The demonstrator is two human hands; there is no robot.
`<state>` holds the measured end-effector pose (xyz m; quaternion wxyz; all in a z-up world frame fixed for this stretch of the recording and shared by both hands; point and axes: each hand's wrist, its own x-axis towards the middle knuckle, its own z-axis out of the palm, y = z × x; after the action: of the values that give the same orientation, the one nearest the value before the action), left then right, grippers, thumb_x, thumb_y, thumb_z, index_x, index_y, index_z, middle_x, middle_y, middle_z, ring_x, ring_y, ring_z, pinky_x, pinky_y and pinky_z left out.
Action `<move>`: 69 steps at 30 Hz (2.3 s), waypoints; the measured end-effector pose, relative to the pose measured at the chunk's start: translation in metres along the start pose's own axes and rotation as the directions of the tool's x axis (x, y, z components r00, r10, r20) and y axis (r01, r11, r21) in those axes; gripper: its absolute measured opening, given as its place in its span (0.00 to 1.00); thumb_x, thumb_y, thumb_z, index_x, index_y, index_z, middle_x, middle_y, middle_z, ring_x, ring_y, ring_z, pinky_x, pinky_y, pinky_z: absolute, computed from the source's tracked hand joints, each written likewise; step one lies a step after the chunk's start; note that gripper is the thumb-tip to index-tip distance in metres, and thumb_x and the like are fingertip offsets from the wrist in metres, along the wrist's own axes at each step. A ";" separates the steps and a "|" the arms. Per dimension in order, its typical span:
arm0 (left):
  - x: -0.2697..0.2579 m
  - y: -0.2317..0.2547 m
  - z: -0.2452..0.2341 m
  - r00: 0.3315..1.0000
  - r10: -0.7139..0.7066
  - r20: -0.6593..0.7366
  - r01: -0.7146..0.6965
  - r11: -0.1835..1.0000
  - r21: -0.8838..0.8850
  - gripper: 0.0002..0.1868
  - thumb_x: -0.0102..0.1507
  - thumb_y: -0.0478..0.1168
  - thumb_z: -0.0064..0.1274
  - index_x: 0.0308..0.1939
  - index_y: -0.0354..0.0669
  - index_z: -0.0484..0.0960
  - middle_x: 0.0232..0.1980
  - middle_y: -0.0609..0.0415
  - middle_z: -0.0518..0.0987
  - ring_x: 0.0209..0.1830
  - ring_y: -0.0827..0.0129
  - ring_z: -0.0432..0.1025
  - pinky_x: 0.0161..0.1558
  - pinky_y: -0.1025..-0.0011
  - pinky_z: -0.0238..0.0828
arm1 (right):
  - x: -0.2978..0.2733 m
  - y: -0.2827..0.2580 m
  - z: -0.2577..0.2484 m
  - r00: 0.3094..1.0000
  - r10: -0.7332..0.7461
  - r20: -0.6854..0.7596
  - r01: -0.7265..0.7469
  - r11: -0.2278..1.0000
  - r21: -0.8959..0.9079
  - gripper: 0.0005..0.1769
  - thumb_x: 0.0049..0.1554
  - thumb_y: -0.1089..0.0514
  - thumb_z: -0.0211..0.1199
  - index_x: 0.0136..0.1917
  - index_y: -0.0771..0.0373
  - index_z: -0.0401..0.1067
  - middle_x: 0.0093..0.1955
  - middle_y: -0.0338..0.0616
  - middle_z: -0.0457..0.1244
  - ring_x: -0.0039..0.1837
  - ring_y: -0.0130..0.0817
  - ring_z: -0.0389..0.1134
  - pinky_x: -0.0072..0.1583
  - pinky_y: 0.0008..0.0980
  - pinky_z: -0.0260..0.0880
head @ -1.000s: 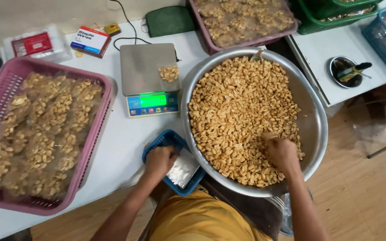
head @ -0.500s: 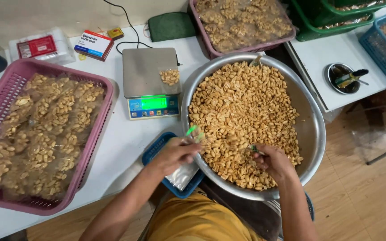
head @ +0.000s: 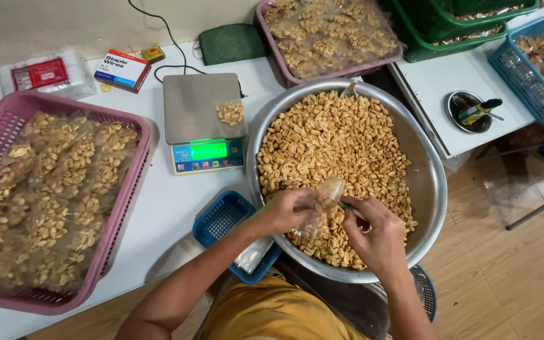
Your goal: Scooping peanuts from a large bowl into small plastic bags, weighing them on a digital scale, and placing them into a basket.
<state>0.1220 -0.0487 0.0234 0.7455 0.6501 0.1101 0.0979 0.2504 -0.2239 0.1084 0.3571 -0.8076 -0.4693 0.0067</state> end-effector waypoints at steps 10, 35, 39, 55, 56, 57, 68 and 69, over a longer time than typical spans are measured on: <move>0.014 0.022 0.015 0.996 0.081 -0.021 -0.081 0.996 0.031 0.21 0.64 0.45 0.61 0.57 0.39 0.80 0.43 0.40 0.85 0.42 0.62 0.80 0.42 0.67 0.76 | 0.000 0.010 -0.020 0.983 0.111 -0.145 -0.093 0.988 0.126 0.12 0.55 0.67 0.64 0.52 0.63 0.82 0.37 0.54 0.68 0.37 0.39 0.68 0.39 0.35 0.68; 0.039 -0.009 -0.202 0.579 0.765 -0.282 -0.039 0.372 0.927 0.03 0.62 0.33 0.52 0.36 0.39 0.81 0.55 0.45 0.79 0.63 0.50 0.67 0.64 0.56 0.63 | -0.013 0.088 0.021 0.852 0.483 0.203 -0.422 0.862 -0.281 0.19 0.56 0.53 0.58 0.58 0.55 0.81 0.48 0.48 0.72 0.49 0.41 0.73 0.53 0.39 0.69; -0.015 0.010 -0.237 0.602 0.524 -0.603 -0.009 0.759 0.651 0.06 0.60 0.44 0.57 0.38 0.49 0.85 0.39 0.62 0.86 0.37 0.78 0.79 0.42 0.77 0.73 | -0.016 0.103 0.015 0.881 0.454 0.134 -0.372 0.838 -0.399 0.22 0.57 0.49 0.54 0.59 0.49 0.82 0.46 0.57 0.72 0.53 0.47 0.72 0.57 0.39 0.65; -0.127 -0.060 -0.126 0.614 0.763 -0.202 0.165 0.126 0.978 0.18 0.68 0.30 0.36 0.59 0.26 0.73 0.59 0.34 0.75 0.61 0.43 0.70 0.67 0.51 0.65 | 0.011 0.115 0.004 0.802 0.578 0.151 -0.457 0.756 -0.468 0.23 0.56 0.47 0.49 0.55 0.52 0.81 0.40 0.62 0.69 0.49 0.61 0.71 0.50 0.50 0.64; -0.117 -0.061 -0.101 0.759 0.569 -0.316 0.198 0.260 0.945 0.15 0.66 0.39 0.45 0.53 0.33 0.74 0.50 0.38 0.76 0.49 0.43 0.72 0.52 0.50 0.68 | 0.013 0.134 0.006 0.850 0.516 0.109 -0.416 0.783 -0.463 0.13 0.60 0.49 0.51 0.43 0.58 0.71 0.33 0.58 0.62 0.41 0.53 0.62 0.46 0.48 0.58; -0.108 -0.061 -0.075 0.862 0.329 -0.385 0.258 0.368 0.893 0.16 0.64 0.49 0.54 0.46 0.41 0.75 0.41 0.42 0.76 0.38 0.43 0.73 0.37 0.50 0.71 | 0.013 0.154 0.007 0.891 0.449 0.064 -0.372 0.804 -0.463 0.22 0.64 0.51 0.53 0.31 0.65 0.61 0.27 0.55 0.54 0.32 0.46 0.52 0.41 0.47 0.52; -0.101 -0.054 -0.083 0.858 -0.193 -0.476 0.509 0.444 0.738 0.15 0.63 0.53 0.47 0.41 0.53 0.86 0.35 0.49 0.86 0.41 0.51 0.81 0.44 0.54 0.77 | 0.003 0.078 0.026 0.730 0.592 0.342 -0.592 0.797 -0.115 0.15 0.58 0.54 0.60 0.51 0.63 0.82 0.36 0.53 0.70 0.40 0.48 0.69 0.45 0.45 0.69; -0.101 -0.038 -0.082 0.834 -0.215 -0.507 0.548 0.425 0.720 0.19 0.65 0.55 0.41 0.46 0.52 0.84 0.40 0.45 0.85 0.45 0.47 0.80 0.49 0.50 0.76 | 0.000 0.081 0.029 0.717 0.587 0.376 -0.657 0.749 0.084 0.11 0.57 0.60 0.62 0.48 0.69 0.81 0.25 0.52 0.66 0.27 0.38 0.65 0.34 0.36 0.67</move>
<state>0.0013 -0.0053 -0.0210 0.3053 0.8558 0.4164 -0.0325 0.3011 -0.2314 0.0396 0.3347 -0.8629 -0.2175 0.3100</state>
